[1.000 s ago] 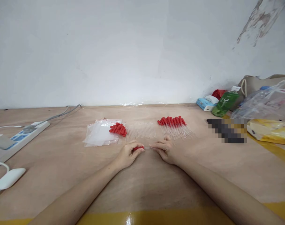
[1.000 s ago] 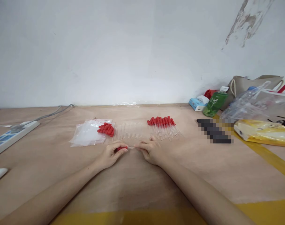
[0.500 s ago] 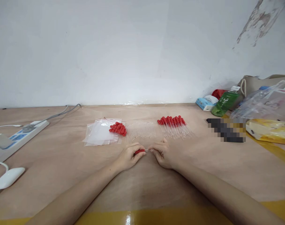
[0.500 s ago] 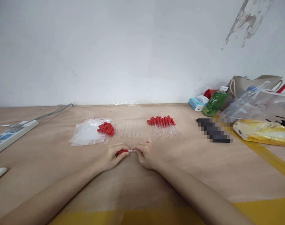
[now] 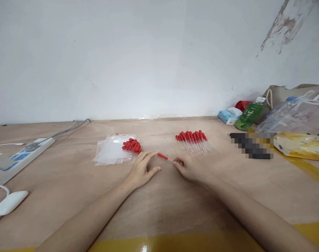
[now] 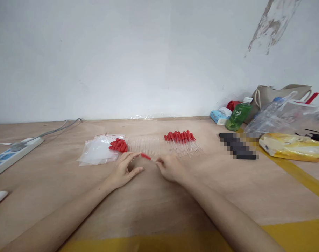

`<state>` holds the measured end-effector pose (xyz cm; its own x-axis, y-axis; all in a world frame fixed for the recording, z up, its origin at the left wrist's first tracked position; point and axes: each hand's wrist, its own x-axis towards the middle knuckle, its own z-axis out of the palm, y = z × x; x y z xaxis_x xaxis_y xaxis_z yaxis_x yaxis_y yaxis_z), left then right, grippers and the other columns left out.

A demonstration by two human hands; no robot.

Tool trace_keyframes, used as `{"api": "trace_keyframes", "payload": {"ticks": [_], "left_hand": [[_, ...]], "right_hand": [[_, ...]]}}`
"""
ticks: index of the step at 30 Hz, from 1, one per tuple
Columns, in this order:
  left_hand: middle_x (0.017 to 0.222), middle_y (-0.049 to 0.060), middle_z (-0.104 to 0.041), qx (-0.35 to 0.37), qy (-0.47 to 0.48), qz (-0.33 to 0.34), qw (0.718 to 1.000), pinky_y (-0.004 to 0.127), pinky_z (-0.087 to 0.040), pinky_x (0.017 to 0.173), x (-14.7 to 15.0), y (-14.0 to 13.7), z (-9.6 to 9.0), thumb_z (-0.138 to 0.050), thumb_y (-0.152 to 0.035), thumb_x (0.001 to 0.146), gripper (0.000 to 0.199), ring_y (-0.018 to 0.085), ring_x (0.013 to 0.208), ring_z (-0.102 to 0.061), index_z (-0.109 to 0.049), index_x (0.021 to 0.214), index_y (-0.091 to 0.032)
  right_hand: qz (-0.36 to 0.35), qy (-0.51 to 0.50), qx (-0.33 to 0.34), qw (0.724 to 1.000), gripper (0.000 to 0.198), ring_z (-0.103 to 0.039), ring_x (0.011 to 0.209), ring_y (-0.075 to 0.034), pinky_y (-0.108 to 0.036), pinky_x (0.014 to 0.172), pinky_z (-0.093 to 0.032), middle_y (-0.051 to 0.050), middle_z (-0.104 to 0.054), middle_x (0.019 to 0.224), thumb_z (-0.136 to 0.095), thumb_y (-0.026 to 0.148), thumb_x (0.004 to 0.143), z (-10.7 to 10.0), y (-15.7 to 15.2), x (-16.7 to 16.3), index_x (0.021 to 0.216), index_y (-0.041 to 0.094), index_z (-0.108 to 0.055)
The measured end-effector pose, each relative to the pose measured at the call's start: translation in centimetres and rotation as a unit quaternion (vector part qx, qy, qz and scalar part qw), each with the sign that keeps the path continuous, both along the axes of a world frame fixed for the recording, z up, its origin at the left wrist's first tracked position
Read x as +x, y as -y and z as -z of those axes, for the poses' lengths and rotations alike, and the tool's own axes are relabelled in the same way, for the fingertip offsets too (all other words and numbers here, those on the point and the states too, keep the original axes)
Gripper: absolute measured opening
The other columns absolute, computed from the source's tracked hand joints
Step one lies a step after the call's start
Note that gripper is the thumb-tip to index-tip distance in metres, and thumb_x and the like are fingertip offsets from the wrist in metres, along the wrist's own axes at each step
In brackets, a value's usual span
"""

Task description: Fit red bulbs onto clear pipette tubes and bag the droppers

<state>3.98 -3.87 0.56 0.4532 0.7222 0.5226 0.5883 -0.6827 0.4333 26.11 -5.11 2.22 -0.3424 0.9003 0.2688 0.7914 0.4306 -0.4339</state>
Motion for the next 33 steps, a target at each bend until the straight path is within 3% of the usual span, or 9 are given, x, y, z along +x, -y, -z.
{"api": "trace_keyframes", "payload": {"ticks": [2, 5, 10, 16, 21, 25, 29, 33], "left_hand": [[0.106, 0.007, -0.053, 0.005, 0.003, -0.028, 1.000, 0.037, -0.040, 0.085, 0.0, -0.1, 0.1, -0.056, -0.031, 0.080, 0.041, 0.021, 0.098, -0.048, -0.046, 0.118, -0.021], [0.100, 0.006, -0.053, -0.003, -0.007, -0.019, 1.000, 0.035, -0.041, 0.083, -0.1, -0.2, 0.3, -0.053, -0.027, 0.081, 0.032, 0.020, 0.094, -0.049, -0.050, 0.112, -0.021], [0.090, 0.005, -0.052, -0.012, -0.015, 0.003, 1.000, 0.032, -0.043, 0.075, -0.4, -0.4, 0.5, -0.053, -0.025, 0.080, 0.018, 0.018, 0.085, -0.050, -0.059, 0.097, -0.020], [0.082, 0.004, -0.053, -0.008, -0.021, -0.029, 0.999, 0.031, -0.041, 0.072, -0.3, -0.5, 0.7, -0.053, -0.027, 0.080, 0.014, 0.017, 0.079, -0.050, -0.062, 0.089, -0.019], [0.073, 0.002, -0.054, 0.036, -0.023, -0.237, 0.971, 0.034, -0.034, 0.071, -1.1, -0.7, 0.5, -0.054, -0.035, 0.079, 0.015, 0.020, 0.076, -0.050, -0.061, 0.080, -0.022], [0.075, 0.003, -0.055, 0.065, -0.019, -0.335, 0.940, 0.034, -0.032, 0.070, -2.9, -1.6, 0.5, -0.056, -0.036, 0.076, 0.015, 0.022, 0.079, -0.050, -0.058, 0.082, -0.022], [0.079, 0.004, -0.055, 0.085, -0.034, -0.362, 0.928, 0.035, -0.031, 0.072, -4.1, -2.6, 0.5, -0.057, -0.038, 0.075, 0.017, 0.024, 0.082, -0.049, -0.059, 0.082, -0.022], [0.086, 0.007, -0.056, 0.121, -0.062, -0.338, 0.931, 0.037, -0.031, 0.075, -4.2, -3.3, 0.1, -0.055, -0.040, 0.077, 0.023, 0.026, 0.087, -0.047, -0.061, 0.091, -0.022]], "right_hand": [[0.098, -0.024, -0.036, 0.994, 0.022, -0.058, 0.065, -0.015, -0.024, 0.057, -0.036, -0.003, -0.066, 0.073, -0.044, 0.026, 0.081, -0.2, -1.5, 0.9, 0.077, 0.019, -0.064], [0.221, 0.002, -0.021, 0.975, 0.026, -0.059, 0.069, -0.019, -0.025, 0.057, -0.034, -0.006, -0.067, 0.074, -0.043, 0.030, 0.080, -0.2, -4.1, 1.5, 0.073, 0.018, -0.065], [0.323, 0.091, -0.009, 0.942, 0.033, -0.060, 0.078, -0.024, -0.032, 0.068, -0.033, -0.012, -0.067, 0.077, -0.038, 0.032, 0.080, 0.4, -7.1, 0.6, 0.073, 0.016, -0.067], [0.337, 0.118, -0.032, 0.933, 0.039, -0.060, 0.078, -0.026, -0.037, 0.072, -0.031, -0.014, -0.066, 0.078, -0.039, 0.040, 0.081, 0.8, -7.3, 0.7, 0.076, 0.012, -0.066], [0.300, 0.121, 0.021, 0.946, 0.043, -0.060, 0.076, -0.024, -0.039, 0.076, -0.028, -0.011, -0.066, 0.073, -0.036, 0.046, 0.083, 0.7, -6.5, 0.4, 0.074, 0.015, -0.064], [0.285, 0.103, 0.001, 0.953, 0.037, -0.060, 0.074, -0.023, -0.040, 0.078, -0.027, -0.008, -0.067, 0.072, -0.042, 0.046, 0.080, 0.7, -6.2, -1.3, 0.072, 0.018, -0.065], [0.278, 0.105, -0.025, 0.955, 0.036, -0.060, 0.074, -0.024, -0.042, 0.079, -0.027, -0.010, -0.067, 0.074, -0.043, 0.045, 0.080, 0.8, -6.3, -2.3, 0.070, 0.020, -0.067], [0.272, 0.118, -0.039, 0.954, 0.036, -0.060, 0.074, -0.024, -0.042, 0.080, -0.028, -0.011, -0.068, 0.076, -0.042, 0.042, 0.080, 0.7, -6.4, -2.4, 0.070, 0.019, -0.068]]}}
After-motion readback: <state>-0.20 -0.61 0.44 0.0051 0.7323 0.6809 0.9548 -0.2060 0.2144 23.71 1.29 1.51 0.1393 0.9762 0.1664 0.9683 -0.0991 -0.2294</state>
